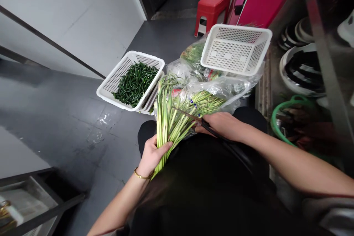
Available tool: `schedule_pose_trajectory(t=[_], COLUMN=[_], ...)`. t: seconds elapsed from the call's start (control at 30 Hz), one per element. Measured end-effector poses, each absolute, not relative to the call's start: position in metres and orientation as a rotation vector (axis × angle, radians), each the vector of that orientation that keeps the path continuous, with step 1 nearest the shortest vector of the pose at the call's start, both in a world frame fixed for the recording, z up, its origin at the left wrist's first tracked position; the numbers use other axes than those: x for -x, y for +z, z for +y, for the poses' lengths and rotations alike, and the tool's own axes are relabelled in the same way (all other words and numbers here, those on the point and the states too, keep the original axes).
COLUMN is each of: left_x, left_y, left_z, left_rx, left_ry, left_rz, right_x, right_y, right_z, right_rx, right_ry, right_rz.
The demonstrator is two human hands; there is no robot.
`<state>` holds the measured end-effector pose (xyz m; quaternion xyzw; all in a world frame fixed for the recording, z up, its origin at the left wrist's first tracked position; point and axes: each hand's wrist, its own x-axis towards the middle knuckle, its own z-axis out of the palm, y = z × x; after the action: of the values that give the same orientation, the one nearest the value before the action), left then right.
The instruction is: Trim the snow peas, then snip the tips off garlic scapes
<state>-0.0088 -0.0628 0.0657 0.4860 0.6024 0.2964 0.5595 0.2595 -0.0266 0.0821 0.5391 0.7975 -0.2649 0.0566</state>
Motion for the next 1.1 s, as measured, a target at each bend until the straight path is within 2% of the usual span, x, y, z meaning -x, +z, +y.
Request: schedule_pose_trajectory(t=[0.13, 0.23, 0.33, 0.47, 0.67, 1.1], left_x=[0.011, 0.013, 0.015, 0.015, 0.012, 0.006], left_y=[0.065, 0.06, 0.056, 0.056, 0.06, 0.068], left_z=[-0.062, -0.06, -0.06, -0.062, -0.067, -0.062], left_rx=[-1.095, -1.009, -0.967, -0.944, -0.983, -1.176], left_ry=[0.752, 0.842, 0.862, 0.879, 0.93, 0.753], left_rz=[1.441, 1.462, 1.465, 1.472, 1.499, 1.505], right_x=[-0.269, -0.276, -0.271, -0.254, -0.253, -0.292], right_y=[0.076, 0.08, 0.09, 0.096, 0.087, 0.111], right_z=[-0.034, -0.046, -0.056, -0.057, -0.044, -0.009], right_rx=[-1.717, -1.744, -1.595, -1.485, -1.577, -1.725], right_ry=[-0.826, -0.991, -1.141, -1.032, -0.934, -0.651], right_rz=[2.422, 2.46, 2.506, 2.445, 2.403, 2.447])
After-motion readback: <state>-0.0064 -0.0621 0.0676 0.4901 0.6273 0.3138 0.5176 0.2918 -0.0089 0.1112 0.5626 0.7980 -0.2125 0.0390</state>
